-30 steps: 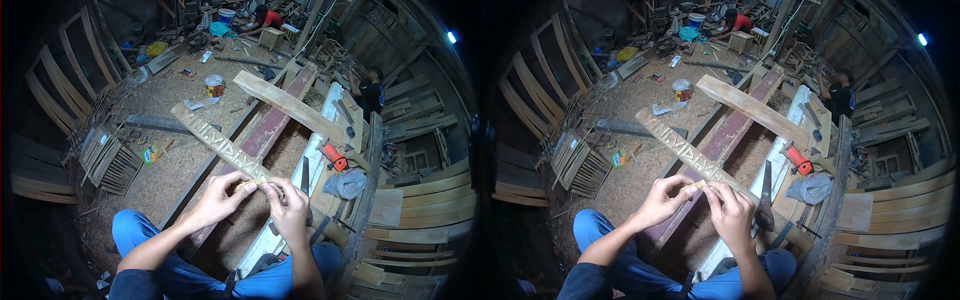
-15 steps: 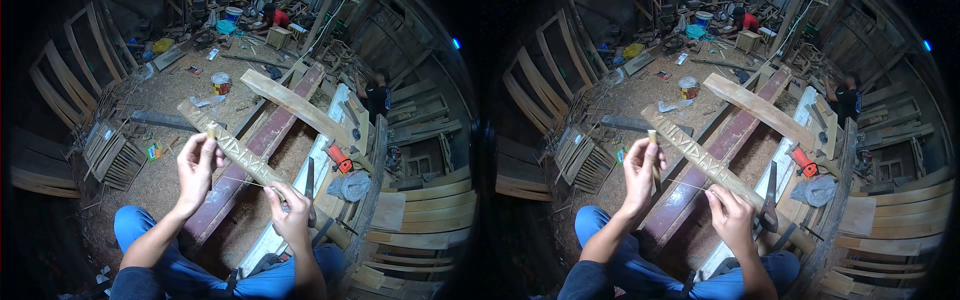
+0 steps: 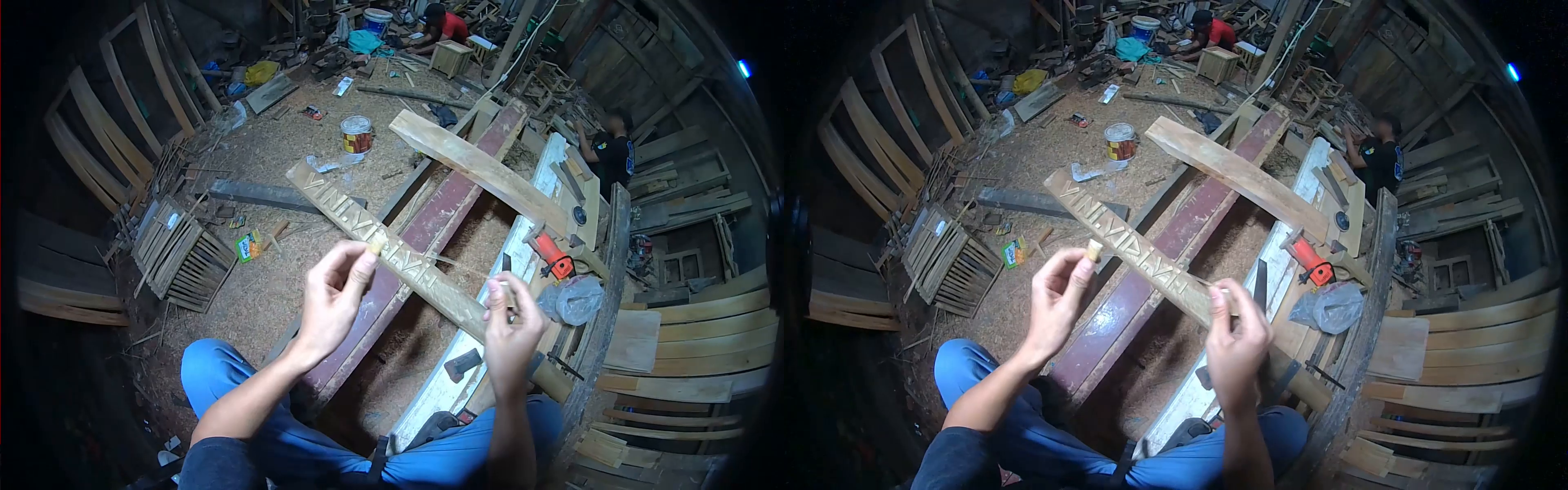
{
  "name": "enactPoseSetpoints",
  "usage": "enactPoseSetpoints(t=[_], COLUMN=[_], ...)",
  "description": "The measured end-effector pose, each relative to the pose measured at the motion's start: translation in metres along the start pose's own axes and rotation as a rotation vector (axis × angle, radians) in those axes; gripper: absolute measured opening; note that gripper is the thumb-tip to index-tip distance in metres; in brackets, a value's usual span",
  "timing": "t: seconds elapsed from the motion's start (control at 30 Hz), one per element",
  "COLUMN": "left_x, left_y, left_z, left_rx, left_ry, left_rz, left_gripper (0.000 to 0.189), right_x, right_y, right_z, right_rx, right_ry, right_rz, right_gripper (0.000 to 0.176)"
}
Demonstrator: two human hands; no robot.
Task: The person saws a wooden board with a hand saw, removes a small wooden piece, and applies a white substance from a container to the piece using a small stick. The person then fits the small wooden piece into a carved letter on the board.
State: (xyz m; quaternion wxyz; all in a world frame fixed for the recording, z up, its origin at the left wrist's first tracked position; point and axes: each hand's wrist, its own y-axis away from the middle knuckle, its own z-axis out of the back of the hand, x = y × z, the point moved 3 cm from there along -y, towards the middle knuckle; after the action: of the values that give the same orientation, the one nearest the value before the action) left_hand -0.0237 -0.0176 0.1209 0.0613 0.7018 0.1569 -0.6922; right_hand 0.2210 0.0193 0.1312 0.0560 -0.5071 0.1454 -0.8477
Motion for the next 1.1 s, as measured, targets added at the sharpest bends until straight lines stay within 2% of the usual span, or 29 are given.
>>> enactPoseSetpoints(t=[0.03, 0.07, 0.13, 0.17, 0.2, 0.27, 0.33, 0.4, 0.43, 0.5, 0.63, 0.7, 0.73, 0.8, 0.87, 0.9, 0.97, 1.1], left_x=[-0.003, 0.0, -0.002, -0.004, -0.006, -0.011, -0.014, -0.018, -0.024, -0.03, -0.038, -0.027, -0.024, -0.027, -0.032, -0.028, -0.021, -0.023], left_y=[0.003, 0.005, 0.006, 0.005, 0.004, 0.003, 0.007, 0.011, 0.014, 0.017, 0.016, 0.015, 0.016, 0.018, 0.019, 0.019, 0.018, 0.018], left_z=[-0.004, -0.007, -0.007, -0.006, -0.004, -0.001, -0.002, -0.01, -0.012, -0.015, -0.017, -0.016, -0.016, -0.018, -0.019, -0.018, -0.017, -0.018], left_rx=[0.018, 0.037, 0.027, 0.024, 0.018, 0.017, 0.133, 0.189, 0.226, 0.277, 0.299, 0.347, 0.398, 0.394, 0.373, 0.373, 0.371, 0.371], left_ry=[0.001, 0.002, -0.123, -0.125, -0.09, -0.057, -0.134, -0.065, -0.129, -0.189, -0.231, -0.233, -0.234, -0.215, -0.199, -0.199, -0.218, -0.162], left_rz=[0.072, 0.061, -0.006, -0.011, -0.034, -0.059, -0.069, -0.11, -0.104, -0.11, -0.217, -0.275, -0.33, -0.293, -0.157, -0.157, -0.232, -0.163], left_gripper=[0.023, 0.023, 0.024, 0.024, 0.025, 0.026, 0.037, 0.03, 0.027, 0.022, 0.032, 0.033, 0.035, 0.039, 0.034, 0.034, 0.036, 0.032], right_x=[0.008, 0.007, 0.007, 0.011, 0.015, 0.034, 0.042, 0.045, 0.046, 0.043, 0.026, 0.041, 0.042, 0.041, 0.043, 0.044, 0.046, 0.043], right_y=[0.004, 0.007, 0.009, 0.007, 0.006, 0.008, 0.013, 0.013, 0.015, 0.019, 0.02, 0.011, 0.013, 0.02, 0.022, 0.023, 0.021, 0.018], right_z=[-0.004, -0.008, -0.017, -0.019, -0.017, -0.013, -0.011, -0.009, -0.01, -0.012, -0.018, -0.014, -0.012, -0.008, -0.006, -0.005, -0.005, -0.009], right_rx=[0.056, 0.059, 0.152, 0.228, 0.226, 0.381, 0.377, 0.35, 0.352, 0.328, 0.331, 0.199, 0.199, 0.158, 0.13, 0.101, 0.101, 0.105], right_ry=[-0.005, -0.004, -0.071, -0.036, -0.039, 0.017, -0.05, -0.095, -0.094, -0.278, -0.371, -0.115, -0.115, 0.026, 0.051, 0.076, 0.073, -0.038], right_rz=[-0.085, -0.088, 0.055, 0.251, 0.254, 0.459, 0.387, 0.31, 0.309, 0.122, 0.105, 0.647, 0.648, 0.638, 0.674, 0.711, 0.71, 0.64], right_gripper=[0.019, 0.019, 0.02, 0.02, 0.02, 0.023, 0.024, 0.025, 0.025, 0.025, 0.025, 0.027, 0.027, 0.029, 0.03, 0.031, 0.033, 0.037])
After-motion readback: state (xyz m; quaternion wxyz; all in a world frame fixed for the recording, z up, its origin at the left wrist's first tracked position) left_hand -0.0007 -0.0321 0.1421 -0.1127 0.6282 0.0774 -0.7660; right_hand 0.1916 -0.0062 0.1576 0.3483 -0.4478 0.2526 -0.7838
